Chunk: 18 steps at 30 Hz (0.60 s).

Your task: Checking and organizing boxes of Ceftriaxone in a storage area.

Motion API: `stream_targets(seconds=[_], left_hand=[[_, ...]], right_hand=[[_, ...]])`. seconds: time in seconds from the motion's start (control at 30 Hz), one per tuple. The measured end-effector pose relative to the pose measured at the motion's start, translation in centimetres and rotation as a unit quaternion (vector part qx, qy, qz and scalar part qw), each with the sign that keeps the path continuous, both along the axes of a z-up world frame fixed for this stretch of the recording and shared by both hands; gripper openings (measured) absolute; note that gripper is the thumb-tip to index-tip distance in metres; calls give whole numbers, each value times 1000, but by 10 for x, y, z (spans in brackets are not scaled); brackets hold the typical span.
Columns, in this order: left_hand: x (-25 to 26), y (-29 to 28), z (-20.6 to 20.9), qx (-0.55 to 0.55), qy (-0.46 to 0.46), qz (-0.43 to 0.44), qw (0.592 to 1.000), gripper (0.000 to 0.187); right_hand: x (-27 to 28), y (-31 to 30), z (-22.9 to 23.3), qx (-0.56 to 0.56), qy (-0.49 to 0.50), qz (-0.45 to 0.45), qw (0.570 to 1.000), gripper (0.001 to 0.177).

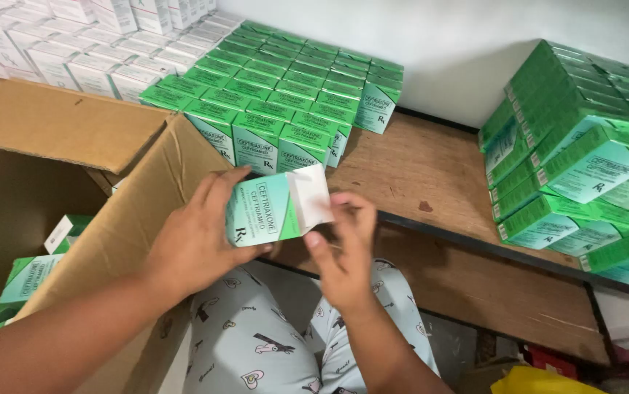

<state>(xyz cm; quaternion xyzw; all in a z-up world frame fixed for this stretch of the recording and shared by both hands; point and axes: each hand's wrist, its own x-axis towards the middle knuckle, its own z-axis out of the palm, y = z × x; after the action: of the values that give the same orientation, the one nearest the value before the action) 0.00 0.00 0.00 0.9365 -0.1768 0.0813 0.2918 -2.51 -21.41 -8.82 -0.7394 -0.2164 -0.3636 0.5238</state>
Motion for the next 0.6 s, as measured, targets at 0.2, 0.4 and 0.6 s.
stream_targets(seconds=[0.2, 0.4, 0.6], left_hand=[[0, 0, -24, -18, -138, -71, 988, 101], [-4, -1, -28, 18, -3, -74, 997, 126], [-2, 5, -35, -64, -111, -261, 957, 105]], right_hand=[[-1, 4, 1, 212, 88, 258, 939, 66], [-8, 6, -6, 286, 161, 213, 920, 49], [-1, -21, -13, 191, 163, 191, 949, 43]])
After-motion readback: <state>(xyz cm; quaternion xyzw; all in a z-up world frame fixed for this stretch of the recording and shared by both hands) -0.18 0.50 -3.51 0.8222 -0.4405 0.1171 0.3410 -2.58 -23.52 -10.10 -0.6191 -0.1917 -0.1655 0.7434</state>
